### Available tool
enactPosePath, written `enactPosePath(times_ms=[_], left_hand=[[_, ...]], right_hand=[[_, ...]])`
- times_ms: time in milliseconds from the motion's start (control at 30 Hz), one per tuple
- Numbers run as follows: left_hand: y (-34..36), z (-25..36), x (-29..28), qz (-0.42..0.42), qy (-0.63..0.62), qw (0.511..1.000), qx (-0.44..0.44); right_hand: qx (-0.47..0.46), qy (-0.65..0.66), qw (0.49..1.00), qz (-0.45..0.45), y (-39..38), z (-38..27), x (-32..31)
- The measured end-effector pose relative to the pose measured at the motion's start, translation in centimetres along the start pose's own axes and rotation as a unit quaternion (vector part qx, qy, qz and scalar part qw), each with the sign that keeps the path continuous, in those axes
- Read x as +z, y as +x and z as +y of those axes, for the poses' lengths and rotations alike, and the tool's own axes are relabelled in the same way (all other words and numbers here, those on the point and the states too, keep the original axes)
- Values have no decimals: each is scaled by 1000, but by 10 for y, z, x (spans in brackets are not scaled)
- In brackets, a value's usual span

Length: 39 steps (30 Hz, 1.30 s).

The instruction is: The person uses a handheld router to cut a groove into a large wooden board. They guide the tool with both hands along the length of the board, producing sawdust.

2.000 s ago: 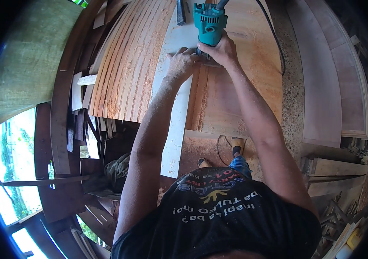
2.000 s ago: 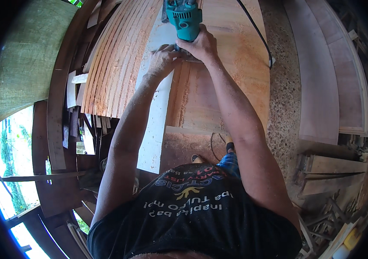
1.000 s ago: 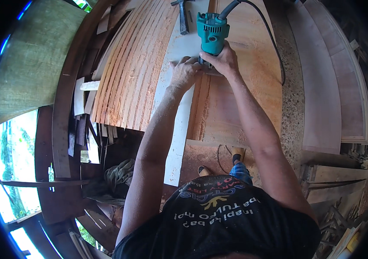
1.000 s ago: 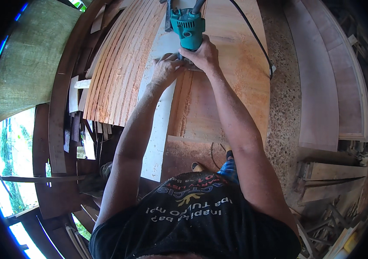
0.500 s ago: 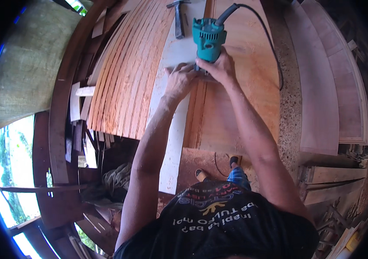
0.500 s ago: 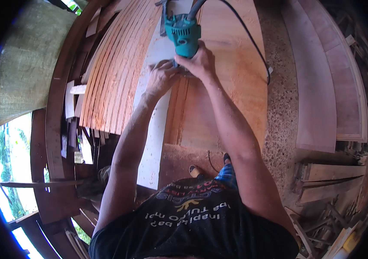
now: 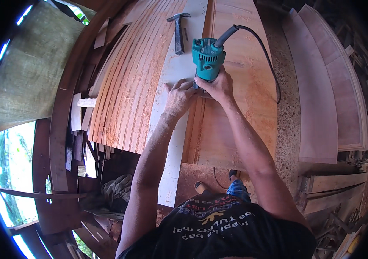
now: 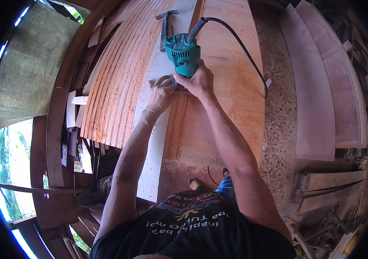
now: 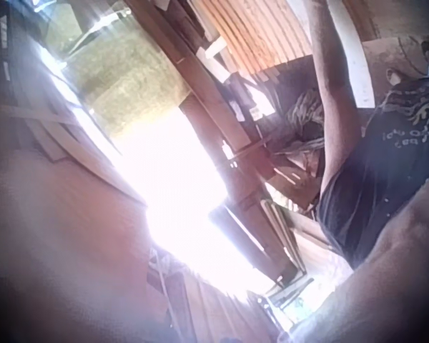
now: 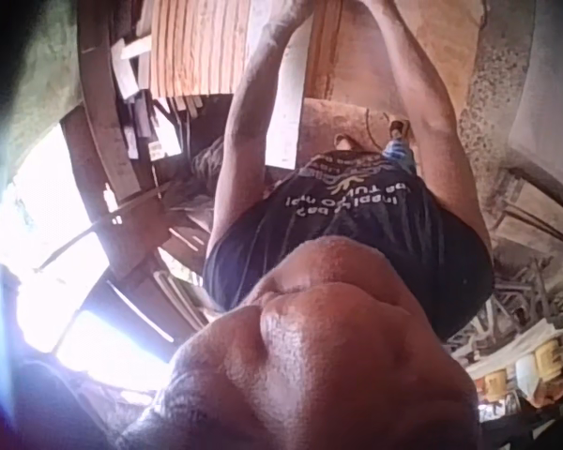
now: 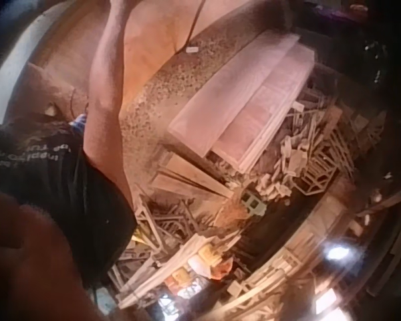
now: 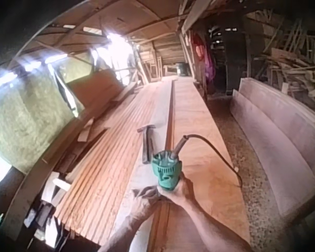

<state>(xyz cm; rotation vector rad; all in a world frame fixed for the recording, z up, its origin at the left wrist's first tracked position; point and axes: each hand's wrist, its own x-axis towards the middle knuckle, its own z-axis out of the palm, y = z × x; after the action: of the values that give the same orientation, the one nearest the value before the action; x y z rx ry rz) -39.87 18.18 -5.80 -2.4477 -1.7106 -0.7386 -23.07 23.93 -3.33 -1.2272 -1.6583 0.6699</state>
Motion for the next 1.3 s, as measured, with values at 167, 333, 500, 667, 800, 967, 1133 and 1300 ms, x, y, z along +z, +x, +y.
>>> enactPosePath(times_ms=[167,333,500,667,800,967,1133,1300], left_hand=[[4,3,-3,26,33,999,16],[9,2,-5,14,39,999,11],[14,-1,0,16,26,999,11],[15,-4,0,14,12,1000,13],[19,-5,3,22,45,999,16],[22,-5,3,36,52,998,14],[21,-8,6,26,48,998,9],[17,-6,3,16,53,998,4]], right_hand=[[-3,37,999,-7,6,2,-3],[0,-2,1000,-7,9,8,0],[-20,-8,1000,3,17,12,2],[-14,-21,1000,-4,16,11,3],[-28,-21,999,-6,23,14,4],[-15,-30,999,-7,27,13,3],[-20,-29,999,-22,31,12,0],[-24,-37,999,-25,24,11,0]])
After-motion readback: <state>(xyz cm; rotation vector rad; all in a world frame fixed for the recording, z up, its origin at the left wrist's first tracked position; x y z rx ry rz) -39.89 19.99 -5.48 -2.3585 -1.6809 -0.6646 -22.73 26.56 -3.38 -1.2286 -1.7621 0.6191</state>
